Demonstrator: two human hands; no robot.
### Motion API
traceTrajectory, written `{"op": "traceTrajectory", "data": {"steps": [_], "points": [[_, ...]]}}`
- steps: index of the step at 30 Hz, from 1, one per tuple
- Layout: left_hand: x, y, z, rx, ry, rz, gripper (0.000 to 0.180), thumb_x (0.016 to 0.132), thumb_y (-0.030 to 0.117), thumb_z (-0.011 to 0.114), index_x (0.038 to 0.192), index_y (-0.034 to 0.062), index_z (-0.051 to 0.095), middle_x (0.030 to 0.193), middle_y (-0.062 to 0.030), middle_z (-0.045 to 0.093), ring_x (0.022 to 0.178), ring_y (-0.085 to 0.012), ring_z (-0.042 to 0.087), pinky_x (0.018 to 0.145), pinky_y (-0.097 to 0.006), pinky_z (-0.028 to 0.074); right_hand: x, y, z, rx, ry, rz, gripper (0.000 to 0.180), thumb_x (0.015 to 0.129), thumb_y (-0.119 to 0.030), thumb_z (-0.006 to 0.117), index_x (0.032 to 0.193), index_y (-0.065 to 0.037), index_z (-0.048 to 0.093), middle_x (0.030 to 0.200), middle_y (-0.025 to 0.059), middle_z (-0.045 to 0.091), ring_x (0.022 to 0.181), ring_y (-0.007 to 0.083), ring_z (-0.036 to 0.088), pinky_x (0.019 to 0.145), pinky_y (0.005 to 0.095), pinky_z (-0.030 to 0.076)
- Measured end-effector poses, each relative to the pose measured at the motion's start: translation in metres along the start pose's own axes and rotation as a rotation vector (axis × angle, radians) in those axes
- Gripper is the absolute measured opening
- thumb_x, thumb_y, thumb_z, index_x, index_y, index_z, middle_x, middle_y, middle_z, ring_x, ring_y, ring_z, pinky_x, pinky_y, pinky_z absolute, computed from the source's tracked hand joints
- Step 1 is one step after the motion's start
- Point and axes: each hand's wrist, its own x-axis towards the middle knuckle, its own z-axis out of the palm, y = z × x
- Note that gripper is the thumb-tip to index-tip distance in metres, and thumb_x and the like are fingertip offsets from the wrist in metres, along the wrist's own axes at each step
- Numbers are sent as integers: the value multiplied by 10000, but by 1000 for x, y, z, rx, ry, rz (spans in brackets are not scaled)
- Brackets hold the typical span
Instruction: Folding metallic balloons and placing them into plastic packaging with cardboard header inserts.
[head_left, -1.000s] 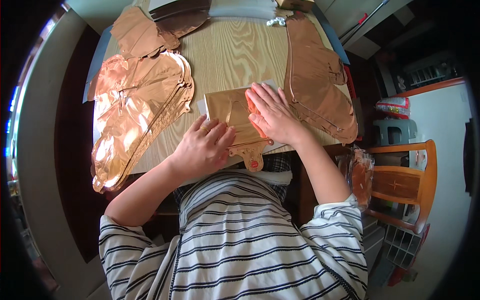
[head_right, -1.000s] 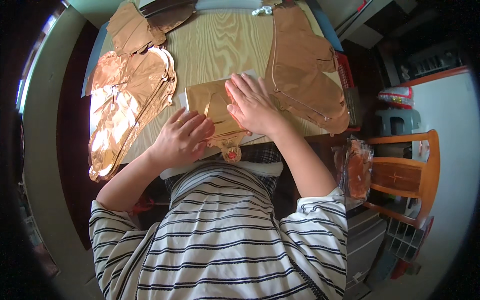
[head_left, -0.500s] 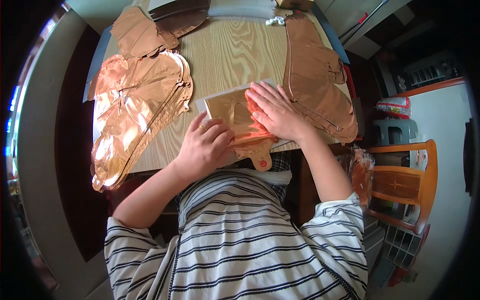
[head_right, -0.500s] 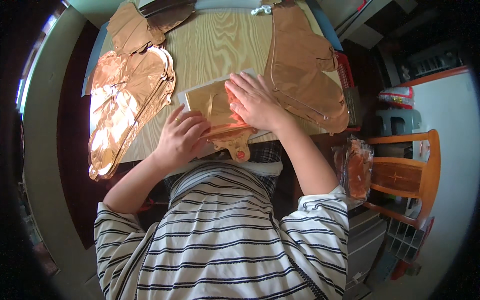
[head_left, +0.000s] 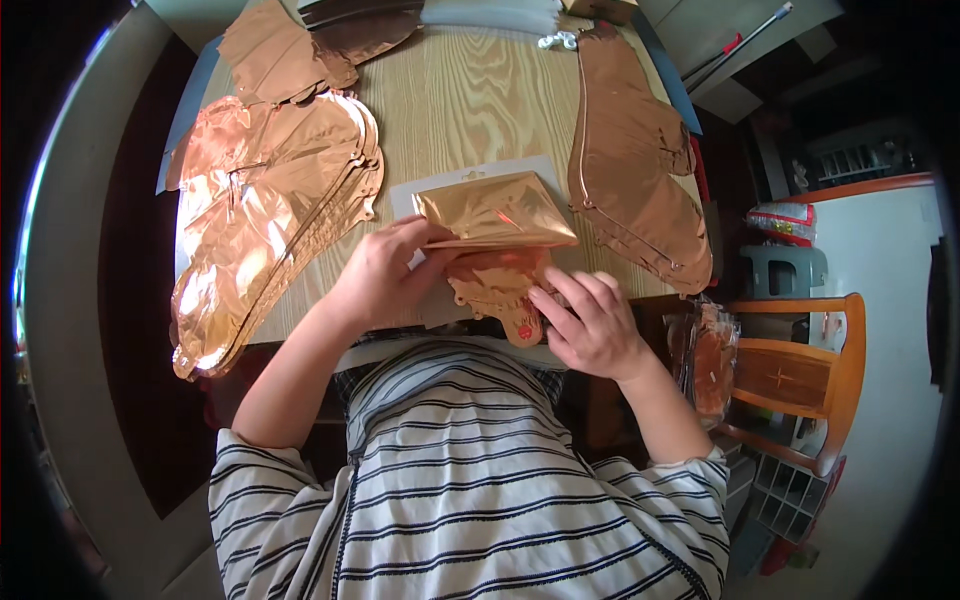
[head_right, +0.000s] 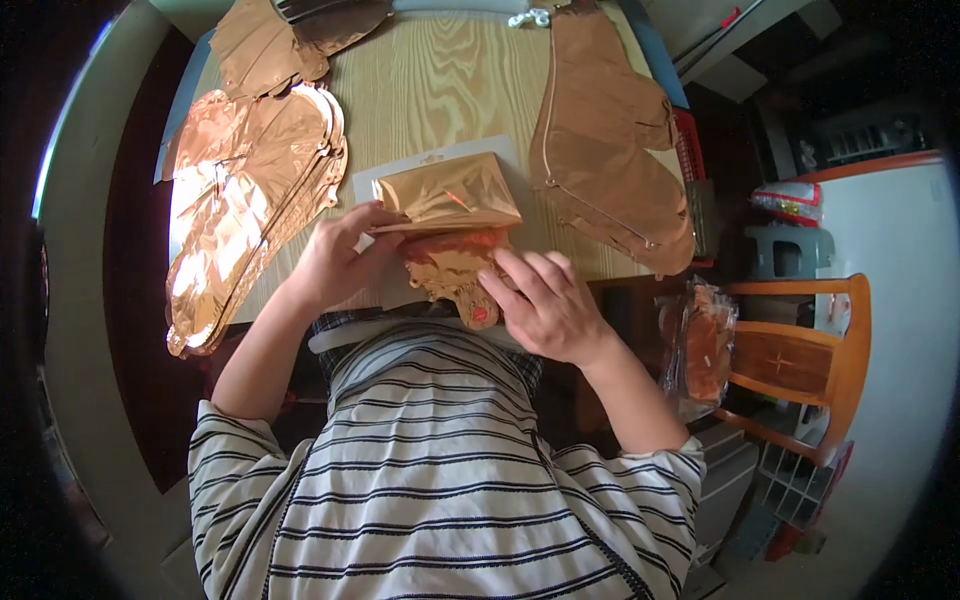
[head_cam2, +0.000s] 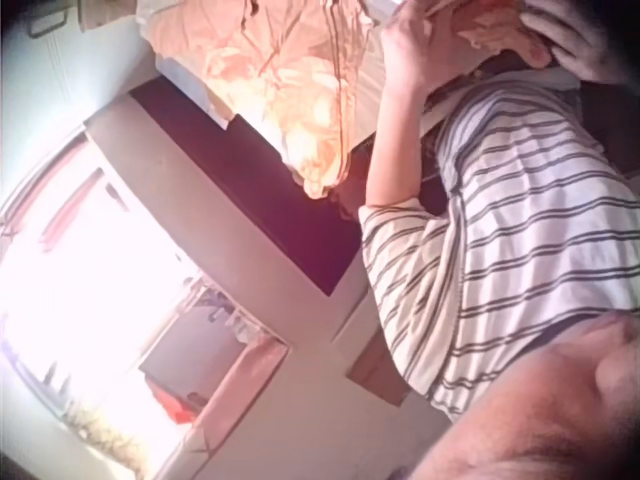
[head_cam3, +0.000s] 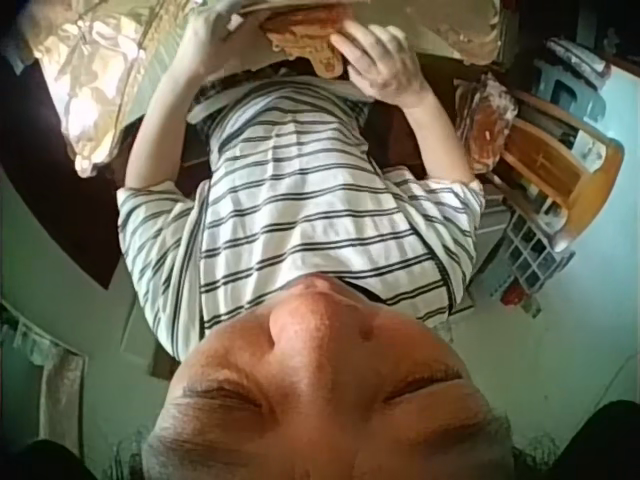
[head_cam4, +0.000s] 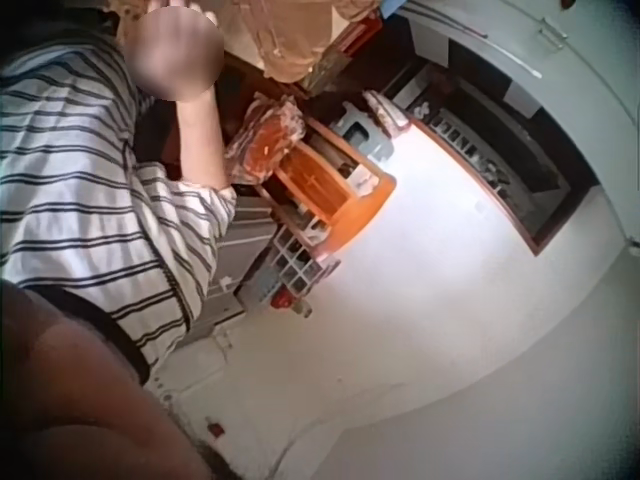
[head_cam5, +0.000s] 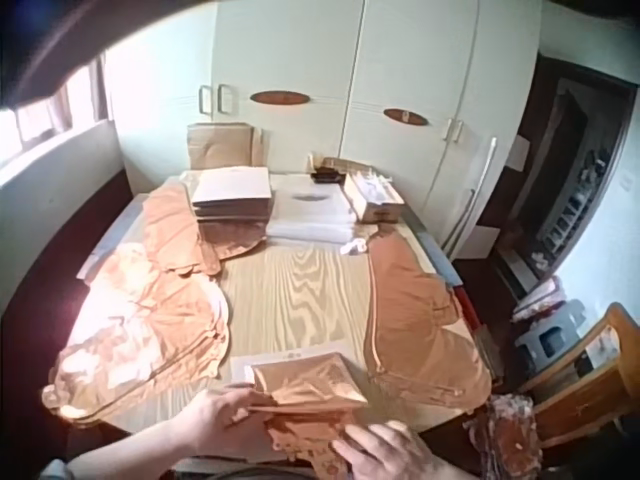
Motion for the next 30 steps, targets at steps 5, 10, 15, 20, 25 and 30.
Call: {"op": "traceTrajectory", "data": {"steps": [5, 10, 15, 20, 25, 30], "points": [[12, 3, -11, 48, 46, 108, 159, 901, 36, 708, 1050, -17, 692, 921, -167, 732, 876, -319, 724, 1028, -408, 522, 15, 4, 20, 174, -21, 20, 320, 709, -99, 742, 1027, -71, 715, 1198, 91, 638, 1158, 287, 566, 961, 439, 457], [18, 13, -26, 51, 33, -32, 194, 929, 119, 708, 1080, -1, 694, 994, -147, 747, 1063, -331, 713, 1059, -426, 497, 47, 8, 12, 611, 79, 263, 159, 796, -71, 765, 936, -54, 691, 939, 104, 686, 887, 300, 670, 778, 404, 535], [26, 9, -29, 12, 6, -102, 205, 925, 106, 709, 1104, 10, 685, 1053, -129, 749, 1056, -292, 718, 1107, -450, 453, 85, 22, 33, 622, 0, 632, 155, 845, -107, 748, 968, -29, 694, 866, 146, 710, 766, 328, 698, 680, 411, 554], [24, -8, -20, -2, 0, 110, 215, 918, 75, 700, 1129, 38, 678, 1116, -89, 746, 1030, -267, 719, 1186, -533, 349, 96, 25, 46, 166, 43, 622, 319, 812, -198, 791, 1091, -73, 702, 981, 114, 703, 870, 364, 682, 745, 434, 553], [19, -21, -10, 47, -125, 194, 245, 856, 63, 705, 1098, 64, 667, 1126, -65, 744, 1093, -261, 707, 1175, -569, 347, 73, 38, 42, 151, 50, 666, 469, 761, -169, 790, 1178, -89, 588, 1074, 132, 610, 1021, 409, 610, 832, 487, 514], [17, -30, 0, 106, -103, 236, 277, 786, 71, 722, 1056, 79, 659, 1090, -64, 750, 1078, -253, 712, 1155, -564, 372, 68, 77, 8, 299, 74, 493, 165, 925, -6, 625, 1086, -33, 645, 964, 152, 637, 866, 350, 668, 735, 429, 537]]}}
